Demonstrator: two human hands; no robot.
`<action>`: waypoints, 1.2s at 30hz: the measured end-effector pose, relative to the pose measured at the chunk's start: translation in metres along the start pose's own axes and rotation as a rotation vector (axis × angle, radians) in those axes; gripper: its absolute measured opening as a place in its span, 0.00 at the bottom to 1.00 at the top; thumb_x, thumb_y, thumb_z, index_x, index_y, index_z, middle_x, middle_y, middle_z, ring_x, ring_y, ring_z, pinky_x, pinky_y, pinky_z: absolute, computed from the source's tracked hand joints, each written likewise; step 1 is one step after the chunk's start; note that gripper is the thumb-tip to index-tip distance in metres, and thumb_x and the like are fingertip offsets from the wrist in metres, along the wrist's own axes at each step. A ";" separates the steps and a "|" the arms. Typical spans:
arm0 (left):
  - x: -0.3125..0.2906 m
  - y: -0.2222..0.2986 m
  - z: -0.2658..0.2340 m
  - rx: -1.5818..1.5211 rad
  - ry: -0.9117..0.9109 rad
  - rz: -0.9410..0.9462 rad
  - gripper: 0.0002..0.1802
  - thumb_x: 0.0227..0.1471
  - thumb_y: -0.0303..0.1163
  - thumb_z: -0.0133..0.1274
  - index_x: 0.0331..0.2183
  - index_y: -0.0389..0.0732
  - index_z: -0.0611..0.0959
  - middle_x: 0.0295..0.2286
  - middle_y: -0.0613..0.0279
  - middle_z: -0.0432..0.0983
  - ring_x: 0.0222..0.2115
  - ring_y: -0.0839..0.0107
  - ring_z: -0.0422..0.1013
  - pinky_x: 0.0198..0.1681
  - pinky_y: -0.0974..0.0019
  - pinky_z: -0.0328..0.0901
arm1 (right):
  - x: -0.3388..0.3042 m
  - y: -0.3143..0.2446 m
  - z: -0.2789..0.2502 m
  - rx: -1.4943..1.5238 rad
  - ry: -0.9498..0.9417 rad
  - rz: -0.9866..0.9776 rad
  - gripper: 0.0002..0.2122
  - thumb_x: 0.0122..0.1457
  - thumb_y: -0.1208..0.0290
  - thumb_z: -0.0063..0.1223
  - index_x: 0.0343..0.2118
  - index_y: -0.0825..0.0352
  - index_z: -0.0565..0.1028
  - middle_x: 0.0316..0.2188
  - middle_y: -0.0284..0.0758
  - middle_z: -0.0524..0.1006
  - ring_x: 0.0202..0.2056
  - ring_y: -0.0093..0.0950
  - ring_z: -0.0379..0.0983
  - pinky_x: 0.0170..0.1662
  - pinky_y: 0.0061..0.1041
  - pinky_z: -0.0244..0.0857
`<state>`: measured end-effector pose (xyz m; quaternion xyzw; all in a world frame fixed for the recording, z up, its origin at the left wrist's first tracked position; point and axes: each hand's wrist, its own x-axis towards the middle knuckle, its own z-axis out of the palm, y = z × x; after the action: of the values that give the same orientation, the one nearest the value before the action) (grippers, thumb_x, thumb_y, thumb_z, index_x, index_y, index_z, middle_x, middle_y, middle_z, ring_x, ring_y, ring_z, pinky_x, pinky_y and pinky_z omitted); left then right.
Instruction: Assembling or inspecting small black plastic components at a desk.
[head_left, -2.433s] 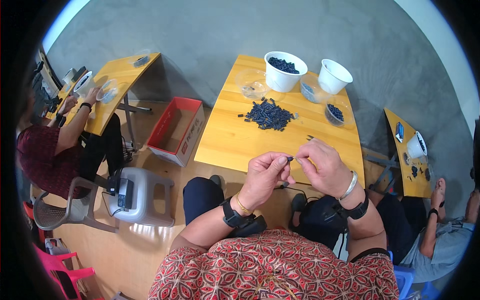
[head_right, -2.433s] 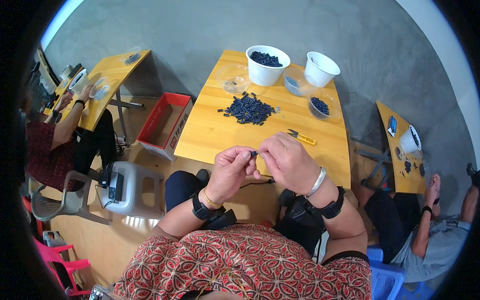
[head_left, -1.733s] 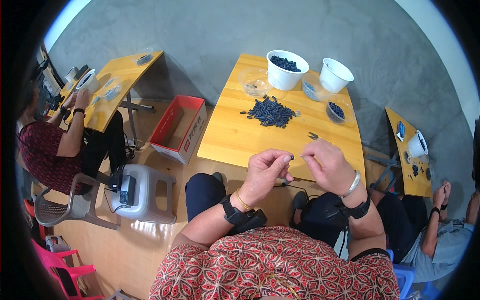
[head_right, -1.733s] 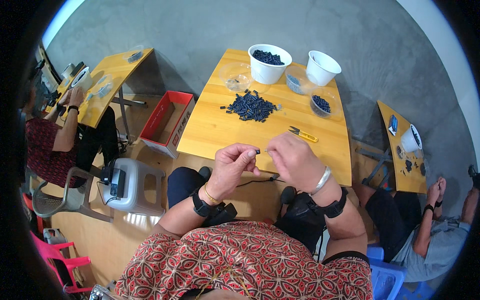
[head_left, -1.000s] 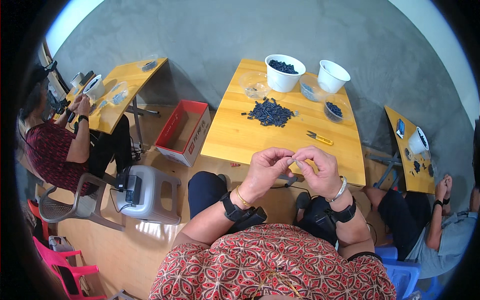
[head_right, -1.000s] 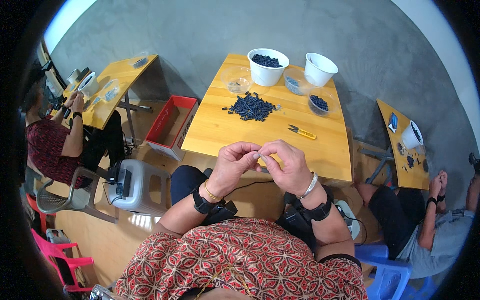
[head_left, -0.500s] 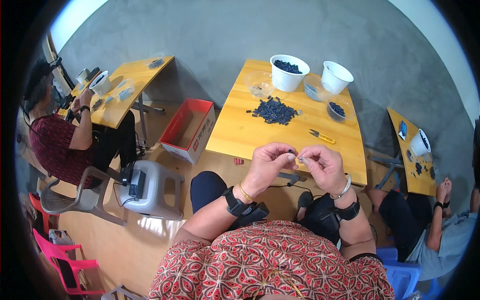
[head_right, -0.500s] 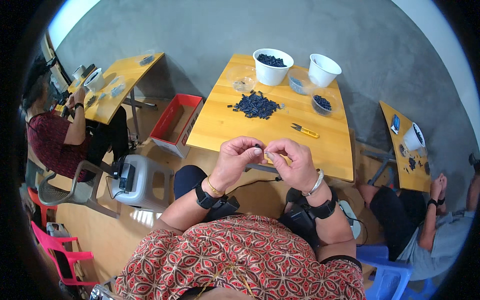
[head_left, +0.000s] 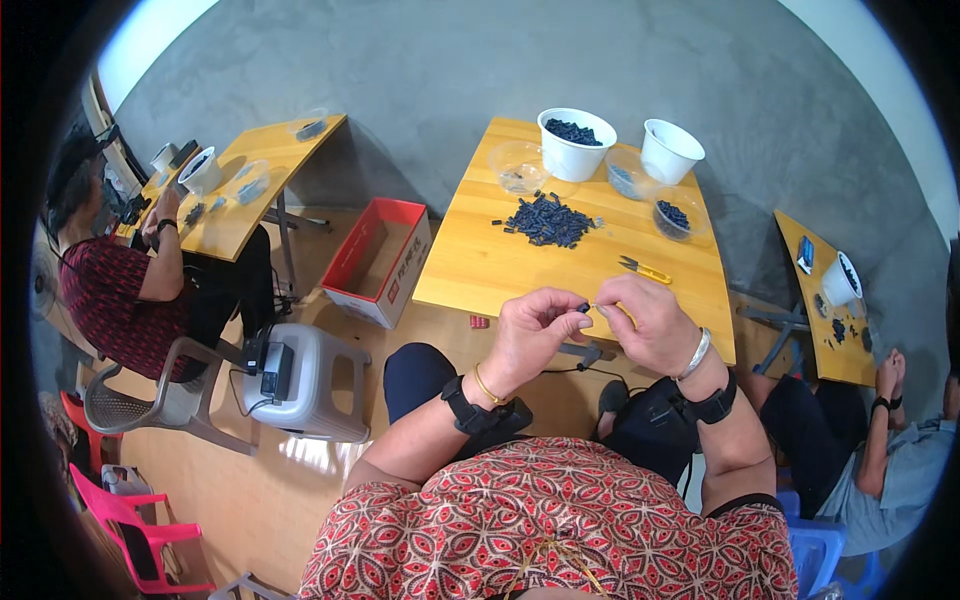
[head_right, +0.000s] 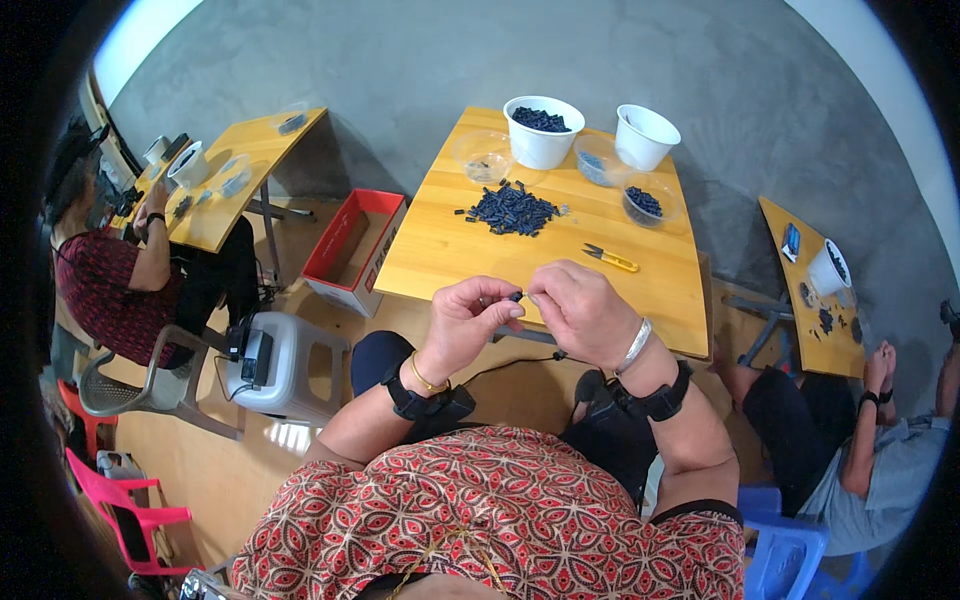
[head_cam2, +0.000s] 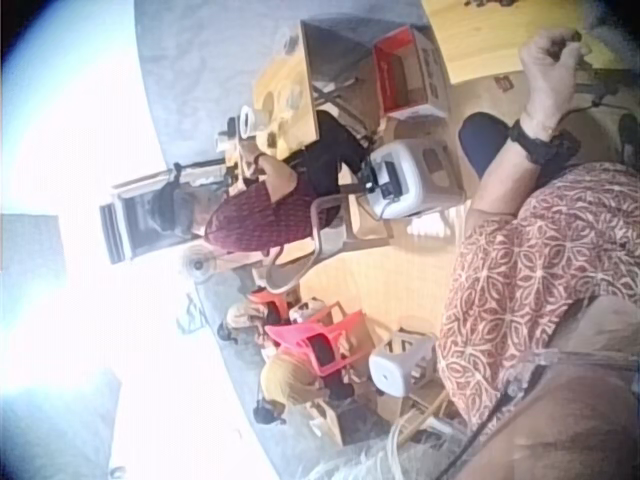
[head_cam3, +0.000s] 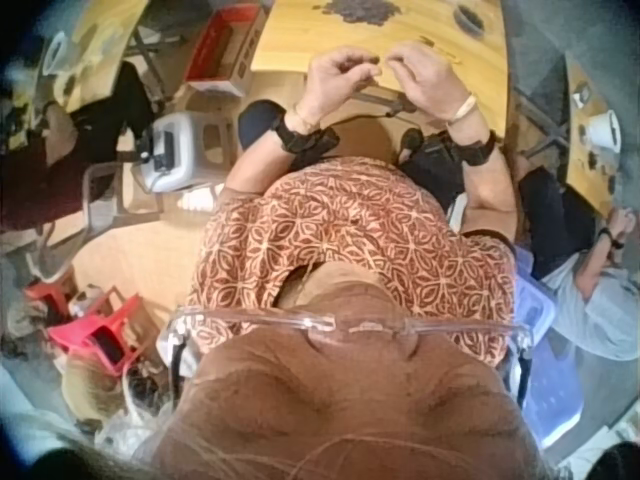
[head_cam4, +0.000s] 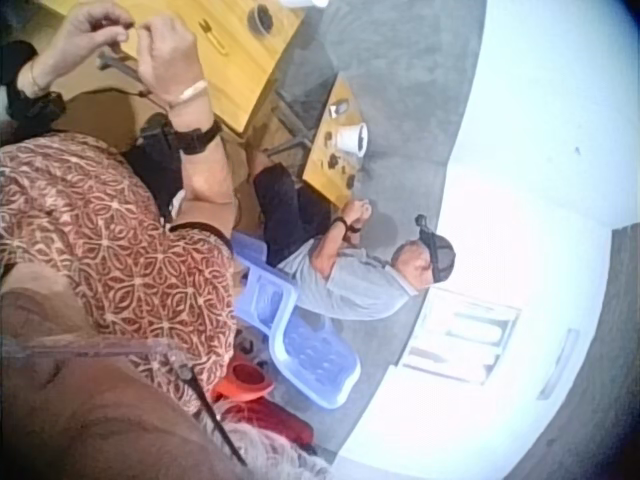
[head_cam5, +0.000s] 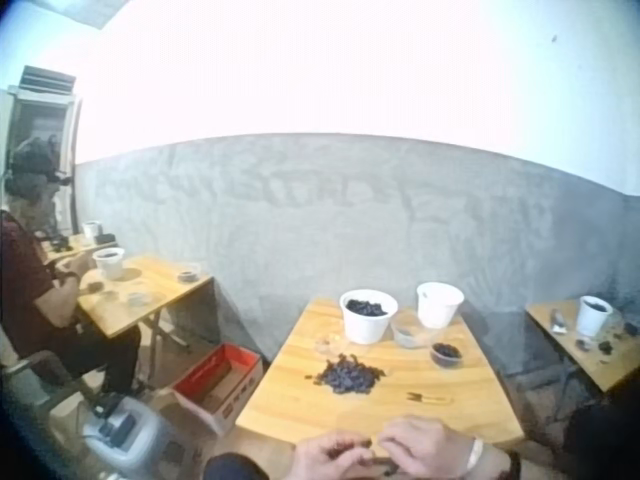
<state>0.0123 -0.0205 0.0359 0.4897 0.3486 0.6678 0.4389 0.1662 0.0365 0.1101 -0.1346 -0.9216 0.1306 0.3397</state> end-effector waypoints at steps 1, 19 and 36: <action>0.000 0.000 0.000 -0.001 -0.001 0.000 0.07 0.44 0.21 0.54 0.31 0.36 0.77 0.22 0.65 0.74 0.22 0.79 0.72 0.19 0.81 0.61 | 0.001 0.000 0.000 -0.007 -0.027 -0.007 0.06 0.44 0.84 0.48 0.26 0.69 0.66 0.22 0.40 0.69 0.26 0.38 0.68 0.28 0.30 0.62; 0.001 -0.002 0.000 0.245 -0.008 0.083 0.05 0.44 0.18 0.52 0.28 0.32 0.78 0.24 0.62 0.73 0.24 0.78 0.72 0.26 0.78 0.67 | 0.000 0.003 -0.001 -0.092 -0.148 -0.056 0.05 0.44 0.81 0.48 0.25 0.70 0.66 0.22 0.40 0.67 0.27 0.38 0.67 0.29 0.32 0.62; -0.004 -0.007 0.008 -0.120 -0.079 -0.140 0.05 0.47 0.21 0.51 0.30 0.32 0.77 0.25 0.60 0.73 0.23 0.73 0.72 0.28 0.73 0.71 | -0.025 0.003 -0.012 0.090 -0.086 0.166 0.08 0.48 0.79 0.47 0.33 0.71 0.68 0.27 0.42 0.71 0.30 0.38 0.69 0.33 0.28 0.64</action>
<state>0.0221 -0.0215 0.0307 0.4628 0.3239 0.6353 0.5265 0.1924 0.0324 0.1030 -0.1893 -0.9142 0.2052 0.2936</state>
